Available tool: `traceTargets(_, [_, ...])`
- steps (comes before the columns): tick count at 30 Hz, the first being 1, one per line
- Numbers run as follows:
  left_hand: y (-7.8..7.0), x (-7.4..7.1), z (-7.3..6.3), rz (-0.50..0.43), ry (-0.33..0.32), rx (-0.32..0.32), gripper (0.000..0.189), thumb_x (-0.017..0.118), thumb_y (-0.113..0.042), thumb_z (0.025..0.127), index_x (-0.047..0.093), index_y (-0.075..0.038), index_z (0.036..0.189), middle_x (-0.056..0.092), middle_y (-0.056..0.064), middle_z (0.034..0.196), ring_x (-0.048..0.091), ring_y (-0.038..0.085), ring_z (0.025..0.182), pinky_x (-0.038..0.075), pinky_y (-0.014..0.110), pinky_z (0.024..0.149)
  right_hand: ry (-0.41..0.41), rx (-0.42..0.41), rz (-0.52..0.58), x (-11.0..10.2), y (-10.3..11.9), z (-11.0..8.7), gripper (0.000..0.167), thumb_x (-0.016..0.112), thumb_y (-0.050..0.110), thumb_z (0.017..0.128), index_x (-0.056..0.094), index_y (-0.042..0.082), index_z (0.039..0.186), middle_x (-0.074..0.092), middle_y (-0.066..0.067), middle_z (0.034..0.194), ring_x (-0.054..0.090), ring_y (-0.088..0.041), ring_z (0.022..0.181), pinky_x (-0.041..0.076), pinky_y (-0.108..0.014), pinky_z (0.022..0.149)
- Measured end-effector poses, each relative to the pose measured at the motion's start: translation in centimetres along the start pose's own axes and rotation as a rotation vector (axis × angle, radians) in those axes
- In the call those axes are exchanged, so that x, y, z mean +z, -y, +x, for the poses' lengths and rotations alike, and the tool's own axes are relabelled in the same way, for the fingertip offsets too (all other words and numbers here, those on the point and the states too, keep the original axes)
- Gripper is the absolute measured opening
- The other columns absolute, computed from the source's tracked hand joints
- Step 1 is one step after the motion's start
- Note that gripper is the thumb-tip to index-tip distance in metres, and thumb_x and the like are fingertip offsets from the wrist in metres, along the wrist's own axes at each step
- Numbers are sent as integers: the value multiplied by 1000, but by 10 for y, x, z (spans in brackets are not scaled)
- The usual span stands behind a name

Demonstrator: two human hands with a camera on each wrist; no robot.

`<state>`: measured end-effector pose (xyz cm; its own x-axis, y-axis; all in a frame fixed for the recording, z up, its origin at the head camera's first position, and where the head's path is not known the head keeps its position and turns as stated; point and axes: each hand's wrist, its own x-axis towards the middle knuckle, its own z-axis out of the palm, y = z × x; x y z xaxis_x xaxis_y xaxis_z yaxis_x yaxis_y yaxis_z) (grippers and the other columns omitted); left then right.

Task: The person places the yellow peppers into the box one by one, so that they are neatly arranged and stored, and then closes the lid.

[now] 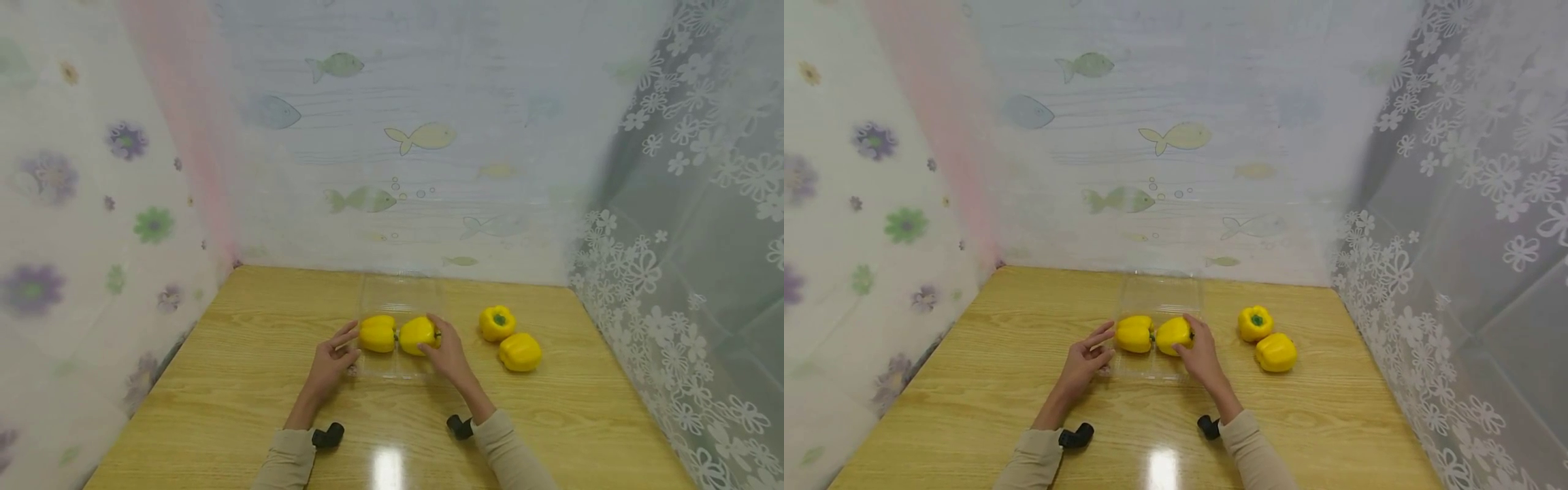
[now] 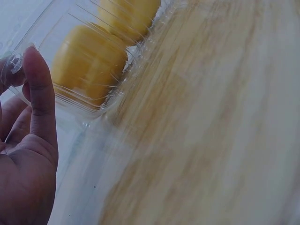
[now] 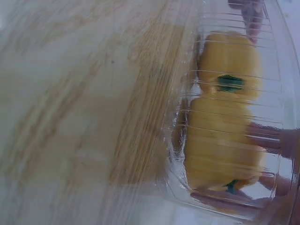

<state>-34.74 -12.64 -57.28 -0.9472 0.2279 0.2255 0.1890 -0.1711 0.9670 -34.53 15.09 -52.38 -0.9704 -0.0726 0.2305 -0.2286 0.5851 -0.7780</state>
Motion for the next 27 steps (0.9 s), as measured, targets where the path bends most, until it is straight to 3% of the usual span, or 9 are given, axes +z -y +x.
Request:
traceTargets(7, [-2, 1, -1, 17, -3, -9, 46, 66, 1, 96, 56, 6, 141, 38, 11, 162, 57, 7, 80, 50, 16, 69, -10, 3, -3, 2, 0, 2, 63, 72, 0, 90, 45, -6, 147, 49, -31, 145, 47, -46, 134, 36, -60, 112])
traceTargets(20, [-2, 2, 0, -11, -9, -2, 46, 66, 5, 95, 55, 9, 140, 38, 15, 161, 57, 6, 78, 50, 16, 68, 0, 57, -9, 4, 1, 3, 66, 69, 4, 94, 39, -6, 152, 43, -29, 151, 40, -45, 141, 32, -59, 116])
traceTargets(27, [-2, 2, -1, -1, -7, 0, 46, 65, 4, 96, 54, 10, 141, 37, 16, 162, 57, 6, 79, 50, 15, 70, -6, 40, -4, 4, 1, 2, 65, 69, 4, 94, 39, -8, 151, 43, -30, 151, 40, -47, 140, 33, -60, 115])
